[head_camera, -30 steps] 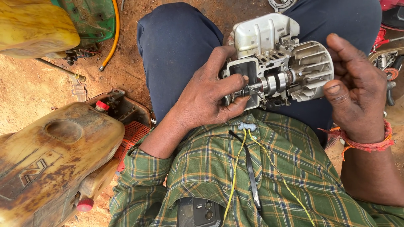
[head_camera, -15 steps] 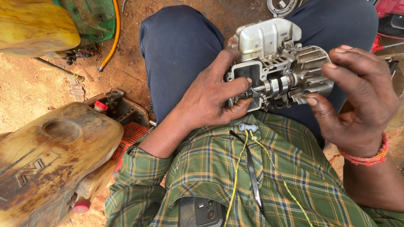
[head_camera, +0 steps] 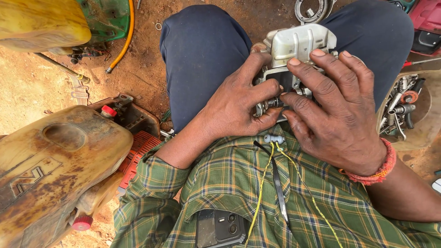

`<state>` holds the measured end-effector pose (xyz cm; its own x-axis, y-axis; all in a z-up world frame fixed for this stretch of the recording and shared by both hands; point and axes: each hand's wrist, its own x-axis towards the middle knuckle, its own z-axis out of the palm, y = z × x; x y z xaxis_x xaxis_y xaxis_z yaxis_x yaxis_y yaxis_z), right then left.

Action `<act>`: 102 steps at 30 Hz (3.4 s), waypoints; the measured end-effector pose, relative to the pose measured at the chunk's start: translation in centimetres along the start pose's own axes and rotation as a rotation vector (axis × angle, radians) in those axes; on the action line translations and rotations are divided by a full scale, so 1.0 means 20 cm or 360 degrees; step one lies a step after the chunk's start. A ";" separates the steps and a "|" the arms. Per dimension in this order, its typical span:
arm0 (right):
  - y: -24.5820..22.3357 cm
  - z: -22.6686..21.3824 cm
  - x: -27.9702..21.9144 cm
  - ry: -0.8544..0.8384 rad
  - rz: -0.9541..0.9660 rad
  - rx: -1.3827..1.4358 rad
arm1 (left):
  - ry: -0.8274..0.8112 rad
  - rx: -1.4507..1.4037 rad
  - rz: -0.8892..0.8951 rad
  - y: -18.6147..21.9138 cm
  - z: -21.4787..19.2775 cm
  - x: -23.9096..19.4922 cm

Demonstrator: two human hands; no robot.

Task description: The person sits on the ground with a small engine on their lap and uses a screwdriver to unscrew fasteners from the engine. They then pull the engine apart, remove the crankshaft-side cover, and handle the crankshaft and internal parts while repositioning the engine.

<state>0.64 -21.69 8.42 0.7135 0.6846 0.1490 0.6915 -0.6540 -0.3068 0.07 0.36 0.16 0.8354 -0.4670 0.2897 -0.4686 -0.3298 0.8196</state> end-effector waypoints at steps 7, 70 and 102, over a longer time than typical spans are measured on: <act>-0.01 0.01 0.03 -0.0005 0.0012 -0.0030 | -0.0025 -0.0127 0.0028 0.01 -0.04 -0.01; 0.10 -0.06 0.05 -0.0017 -0.0127 0.0038 | -0.0090 -0.0067 0.0076 0.04 -0.06 0.03; 0.13 0.36 -0.15 0.0923 0.0054 0.0570 | -0.0480 0.1378 0.0626 0.51 -0.18 0.37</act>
<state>-0.53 -23.06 0.36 0.7481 0.3172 0.5828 0.6591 -0.4569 -0.5974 2.51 -3.53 12.50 0.5242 -0.8208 0.2269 -0.8445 -0.5353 0.0145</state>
